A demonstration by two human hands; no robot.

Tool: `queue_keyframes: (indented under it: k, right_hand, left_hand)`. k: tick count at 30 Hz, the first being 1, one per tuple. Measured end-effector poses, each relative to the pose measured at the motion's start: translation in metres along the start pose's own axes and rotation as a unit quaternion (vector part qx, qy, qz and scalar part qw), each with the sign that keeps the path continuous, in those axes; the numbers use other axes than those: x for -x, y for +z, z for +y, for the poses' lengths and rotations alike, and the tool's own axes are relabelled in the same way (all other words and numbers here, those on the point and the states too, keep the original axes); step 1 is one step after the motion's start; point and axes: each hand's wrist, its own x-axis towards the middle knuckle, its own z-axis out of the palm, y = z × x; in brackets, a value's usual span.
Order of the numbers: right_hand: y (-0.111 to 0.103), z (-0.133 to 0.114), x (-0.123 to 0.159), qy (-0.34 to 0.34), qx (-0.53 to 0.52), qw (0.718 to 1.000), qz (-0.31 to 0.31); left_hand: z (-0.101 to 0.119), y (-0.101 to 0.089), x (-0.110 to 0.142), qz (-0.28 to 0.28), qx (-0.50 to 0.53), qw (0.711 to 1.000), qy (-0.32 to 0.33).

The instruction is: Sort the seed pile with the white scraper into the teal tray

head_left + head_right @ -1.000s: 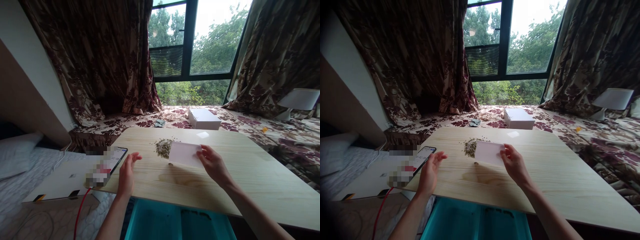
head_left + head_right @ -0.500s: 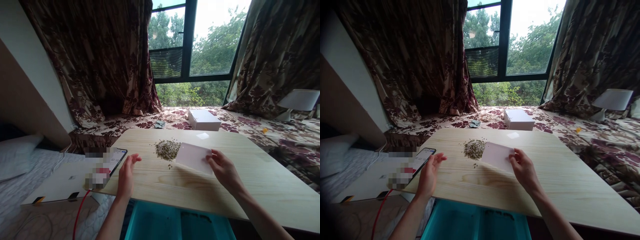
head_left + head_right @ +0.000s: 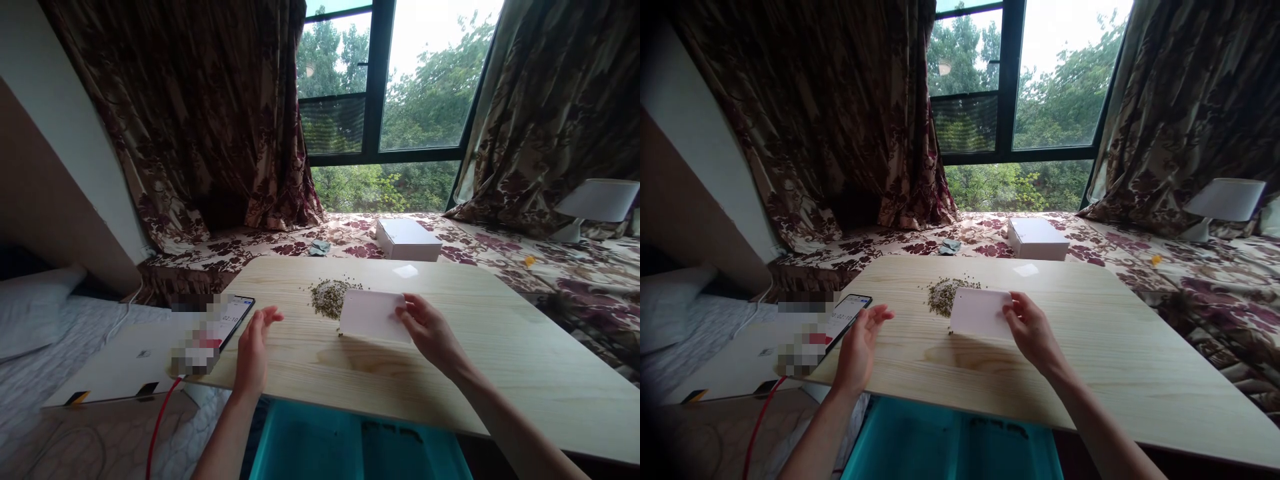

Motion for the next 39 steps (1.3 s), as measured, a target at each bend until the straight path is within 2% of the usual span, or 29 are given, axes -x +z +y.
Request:
queue_keyframes:
  k: [6, 12, 21, 29, 39]
  right_hand:
    - [0.011, -0.003, -0.016, -0.002, -0.036, 0.997, -0.062]
    - [0.020, -0.006, -0.028, 0.000, -0.031, 0.994, -0.103]
    - [0.024, 0.003, -0.051, 0.032, -0.051, 0.982, -0.181]
    - [0.017, 0.006, -0.057, 0.073, -0.045, 0.967, -0.241]
    - [-0.009, -0.003, -0.032, 0.129, -0.061, 0.943, -0.302]
  left_hand:
    - [-0.001, -0.001, 0.000, -0.003, 0.001, 1.000, 0.000]
    - [0.002, 0.000, 0.001, -0.004, -0.002, 1.000, -0.002]
    - [0.000, -0.001, -0.001, -0.001, 0.001, 1.000, -0.009]
    - [0.000, -0.002, 0.000, -0.009, 0.005, 1.000, -0.009]
    - [-0.001, -0.003, -0.002, -0.008, 0.012, 1.000, -0.005]
